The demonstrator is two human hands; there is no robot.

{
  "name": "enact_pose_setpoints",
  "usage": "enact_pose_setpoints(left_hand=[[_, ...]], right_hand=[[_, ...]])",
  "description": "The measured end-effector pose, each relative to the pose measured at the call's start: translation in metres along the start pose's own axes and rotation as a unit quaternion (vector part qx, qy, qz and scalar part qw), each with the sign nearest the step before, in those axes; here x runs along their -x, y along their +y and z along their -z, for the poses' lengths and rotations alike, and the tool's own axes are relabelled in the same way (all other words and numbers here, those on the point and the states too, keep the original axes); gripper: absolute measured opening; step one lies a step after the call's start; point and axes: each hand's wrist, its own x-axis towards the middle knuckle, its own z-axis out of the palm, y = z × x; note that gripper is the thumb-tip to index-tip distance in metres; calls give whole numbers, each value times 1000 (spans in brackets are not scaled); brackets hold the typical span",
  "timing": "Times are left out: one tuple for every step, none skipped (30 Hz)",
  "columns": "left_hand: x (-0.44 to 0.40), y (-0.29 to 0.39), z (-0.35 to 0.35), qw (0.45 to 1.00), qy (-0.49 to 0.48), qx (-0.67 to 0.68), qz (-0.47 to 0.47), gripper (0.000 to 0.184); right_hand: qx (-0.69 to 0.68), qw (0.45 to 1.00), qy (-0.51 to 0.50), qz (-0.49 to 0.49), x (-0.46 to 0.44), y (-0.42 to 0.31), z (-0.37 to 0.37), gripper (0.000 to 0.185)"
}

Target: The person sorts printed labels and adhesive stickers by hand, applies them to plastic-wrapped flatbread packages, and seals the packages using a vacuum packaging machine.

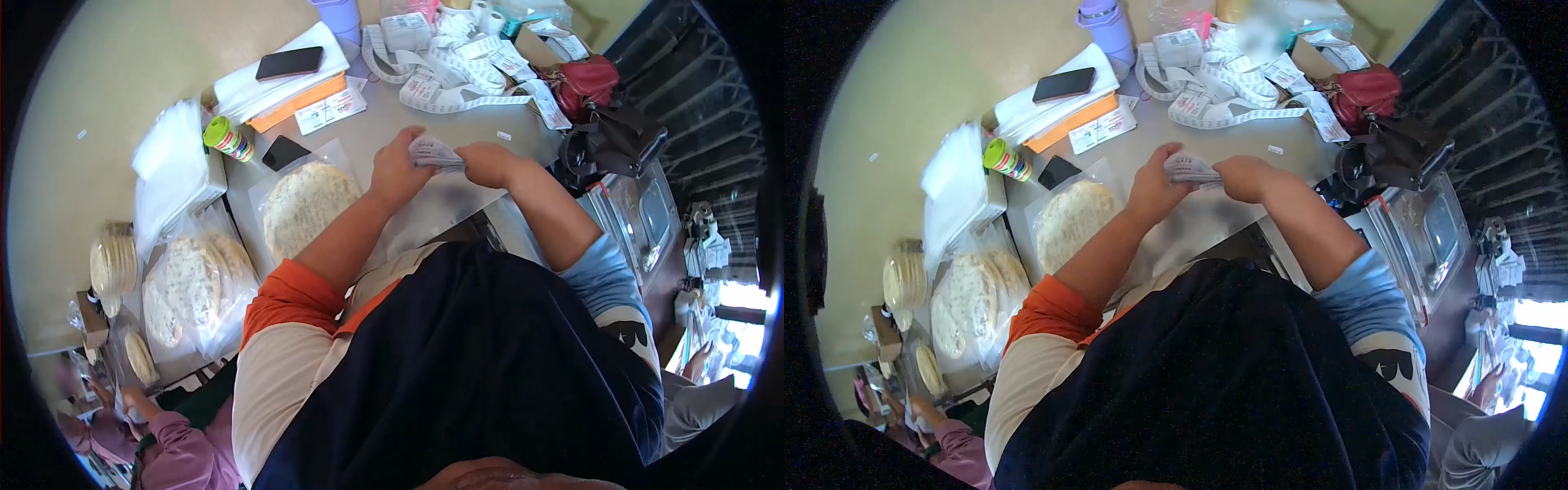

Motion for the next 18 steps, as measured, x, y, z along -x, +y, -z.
enact_pose_setpoints(left_hand=[[4,11,-3,991,90,-78,-58,58],[7,21,-5,980,99,-143,-100,57],[10,29,-7,962,107,-207,-142,55],[11,34,-9,938,115,-270,-183,54],[12,29,-15,934,75,-303,-172,48],[13,17,-25,927,35,-335,-162,42],[14,12,-31,918,-5,-367,-150,37],[12,5,-35,925,-45,-359,-115,31],[8,3,-34,930,-85,-349,-80,26],[3,1,-32,932,-124,-339,-44,21],[0,-1,-30,932,-123,-336,-54,19],[-3,-1,-26,933,-122,-333,-63,18],[-5,-1,-22,934,-121,-330,-71,16],[-6,-2,-20,933,-127,-327,-77,16],[-9,-3,-18,933,-132,-324,-83,16],[-12,-3,-19,933,-136,-321,-90,15],[-13,-3,-22,934,-141,-312,-98,15],[-12,-4,-26,936,-145,-303,-107,15]], right_hand=[[53,999,1,-11,-1,3,-3,24],[53,999,-3,-3,0,6,-6,24],[52,999,-8,5,1,1,-8,24],[51,999,-12,13,1,-3,-9,24],[44,999,-6,-3,-3,-2,-16,24],[37,999,0,-18,-10,2,-28,24],[29,999,5,-33,-13,4,-35,25],[16,998,29,-44,-11,8,-41,27],[4,997,53,-55,-8,8,-42,29],[-7,995,76,-66,-4,9,-43,31],[-13,991,112,-75,3,13,-42,33],[-18,986,146,-84,16,15,-35,36],[-23,979,181,-91,26,19,-32,39],[-108,965,222,-83,33,32,-40,43],[-192,943,262,-73,37,51,-56,48],[-272,912,300,-61,35,65,-69,53],[-354,880,312,-51,34,69,-80,56],[-433,841,322,-39,35,71,-91,59]])
